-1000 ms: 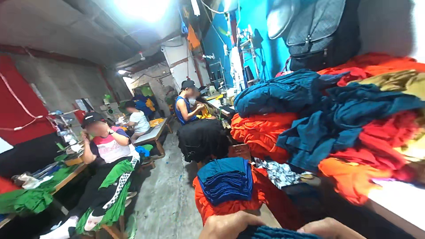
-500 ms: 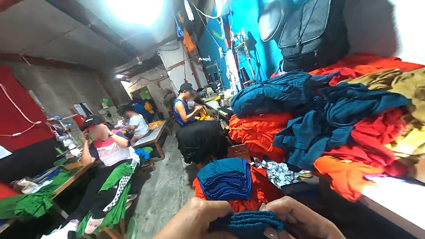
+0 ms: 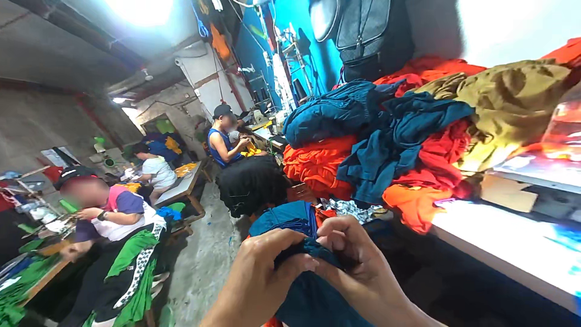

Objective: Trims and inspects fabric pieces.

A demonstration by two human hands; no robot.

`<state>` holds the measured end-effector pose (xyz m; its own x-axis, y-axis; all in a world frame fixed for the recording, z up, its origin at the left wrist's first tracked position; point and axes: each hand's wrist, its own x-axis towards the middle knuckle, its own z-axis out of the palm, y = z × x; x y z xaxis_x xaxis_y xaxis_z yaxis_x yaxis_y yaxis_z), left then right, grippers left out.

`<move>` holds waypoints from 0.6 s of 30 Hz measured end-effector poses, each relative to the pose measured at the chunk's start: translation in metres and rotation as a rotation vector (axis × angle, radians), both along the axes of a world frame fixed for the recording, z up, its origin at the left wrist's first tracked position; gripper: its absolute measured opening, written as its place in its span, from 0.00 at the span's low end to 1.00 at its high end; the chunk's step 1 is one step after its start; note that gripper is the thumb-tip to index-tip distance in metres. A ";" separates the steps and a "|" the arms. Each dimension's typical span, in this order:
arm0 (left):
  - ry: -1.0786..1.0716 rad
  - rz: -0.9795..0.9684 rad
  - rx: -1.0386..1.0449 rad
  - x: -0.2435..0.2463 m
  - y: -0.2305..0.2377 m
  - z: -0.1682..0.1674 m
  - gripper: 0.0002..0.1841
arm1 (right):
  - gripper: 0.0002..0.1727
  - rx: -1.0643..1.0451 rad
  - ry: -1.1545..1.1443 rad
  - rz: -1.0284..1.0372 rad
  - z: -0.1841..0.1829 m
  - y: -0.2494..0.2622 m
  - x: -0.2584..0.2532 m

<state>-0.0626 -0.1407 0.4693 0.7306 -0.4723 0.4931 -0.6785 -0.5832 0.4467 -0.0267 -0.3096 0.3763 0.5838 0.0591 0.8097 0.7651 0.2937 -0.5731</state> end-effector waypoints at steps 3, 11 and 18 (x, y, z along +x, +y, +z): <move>0.055 -0.056 -0.054 0.003 0.000 -0.001 0.12 | 0.12 0.017 -0.078 -0.021 -0.006 -0.002 -0.001; -0.062 -0.120 0.080 0.017 0.002 0.001 0.17 | 0.08 0.025 -0.064 0.035 -0.001 -0.011 0.005; -0.200 -0.010 0.199 0.019 -0.002 0.001 0.21 | 0.08 -0.007 -0.106 -0.086 0.004 -0.009 0.008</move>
<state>-0.0437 -0.1428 0.4707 0.6230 -0.5810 0.5237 -0.7476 -0.6392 0.1802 -0.0188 -0.3190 0.3800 0.4982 0.0182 0.8669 0.8436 0.2208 -0.4895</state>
